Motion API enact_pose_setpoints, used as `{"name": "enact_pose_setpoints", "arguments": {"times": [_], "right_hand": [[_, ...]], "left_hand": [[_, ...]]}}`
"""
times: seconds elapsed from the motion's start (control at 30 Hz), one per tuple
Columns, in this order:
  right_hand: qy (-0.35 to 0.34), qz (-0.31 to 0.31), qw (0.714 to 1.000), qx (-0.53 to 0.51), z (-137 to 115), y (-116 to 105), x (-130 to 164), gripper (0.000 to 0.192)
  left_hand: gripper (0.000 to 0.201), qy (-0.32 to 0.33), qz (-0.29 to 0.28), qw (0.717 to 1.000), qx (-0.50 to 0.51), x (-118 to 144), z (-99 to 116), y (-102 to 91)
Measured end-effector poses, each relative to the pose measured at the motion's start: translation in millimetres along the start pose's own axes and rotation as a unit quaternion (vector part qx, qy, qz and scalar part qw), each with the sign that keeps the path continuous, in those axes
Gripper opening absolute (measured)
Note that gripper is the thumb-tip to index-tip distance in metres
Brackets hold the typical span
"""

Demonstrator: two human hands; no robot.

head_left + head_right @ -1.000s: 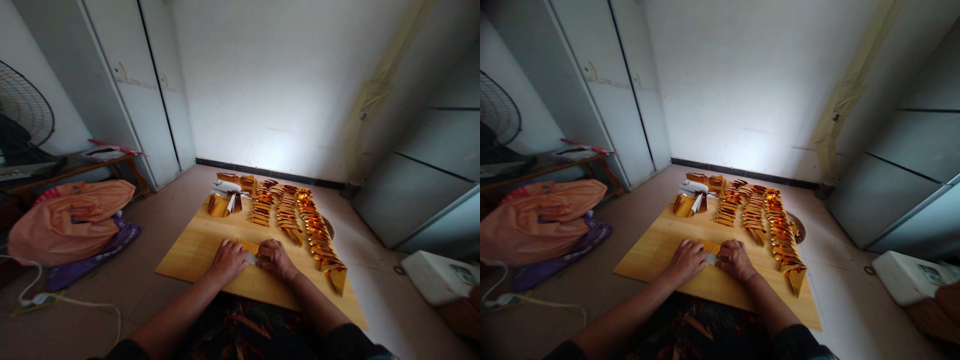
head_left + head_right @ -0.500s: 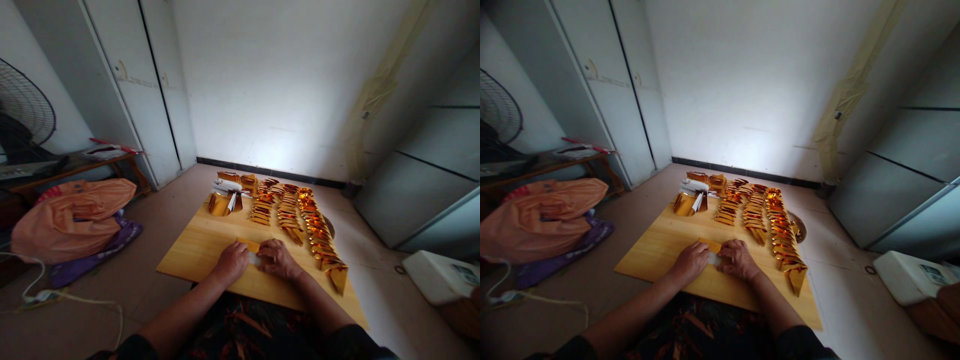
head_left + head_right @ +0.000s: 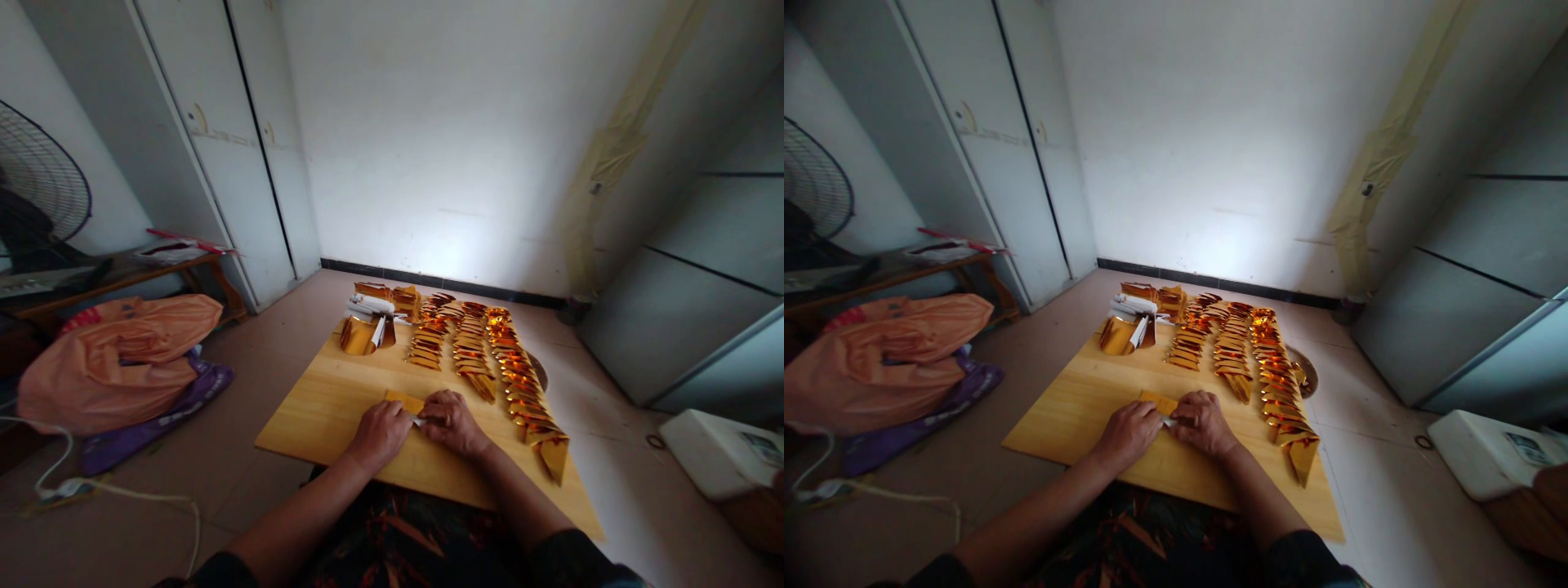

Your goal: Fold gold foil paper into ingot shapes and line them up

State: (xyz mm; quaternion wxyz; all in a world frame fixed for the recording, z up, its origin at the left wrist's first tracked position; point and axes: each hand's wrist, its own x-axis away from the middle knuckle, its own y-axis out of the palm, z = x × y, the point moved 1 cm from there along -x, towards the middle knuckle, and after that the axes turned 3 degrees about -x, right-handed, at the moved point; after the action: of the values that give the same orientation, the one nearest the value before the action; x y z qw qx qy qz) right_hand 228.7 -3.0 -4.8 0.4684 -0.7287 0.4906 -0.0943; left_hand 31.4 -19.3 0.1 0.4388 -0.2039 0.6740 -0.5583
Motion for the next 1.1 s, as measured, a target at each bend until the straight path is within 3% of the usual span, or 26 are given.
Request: {"name": "enact_pose_setpoints", "arguments": {"times": [0.1, 0.2, 0.4, 0.63, 1.1], "right_hand": [[-0.017, -0.003, 1.000, -0.010, 2, -1, 4, 0.027], [-0.015, -0.001, 1.000, -0.004, 3, 2, 4, 0.012], [0.047, 0.005, 0.999, 0.028, -6, 3, -5, 0.007], [0.124, -0.013, 0.991, 0.040, -20, 1, -16, 0.009], [0.148, -0.016, 0.985, 0.092, -23, 9, -21, 0.007]], "left_hand": [[0.016, -0.001, 0.003, 1.000, 0.008, 1, 0, 2.2], [0.014, 0.004, 0.007, 1.000, 0.011, 4, 0, 1.2], [0.013, 0.028, 0.007, 1.000, 0.008, 10, -2, -3.6], [0.018, 0.067, 0.026, 0.997, 0.000, 17, -6, 5.7], [0.029, 0.066, -0.008, 0.998, -0.010, 15, -1, -5.5]]}}
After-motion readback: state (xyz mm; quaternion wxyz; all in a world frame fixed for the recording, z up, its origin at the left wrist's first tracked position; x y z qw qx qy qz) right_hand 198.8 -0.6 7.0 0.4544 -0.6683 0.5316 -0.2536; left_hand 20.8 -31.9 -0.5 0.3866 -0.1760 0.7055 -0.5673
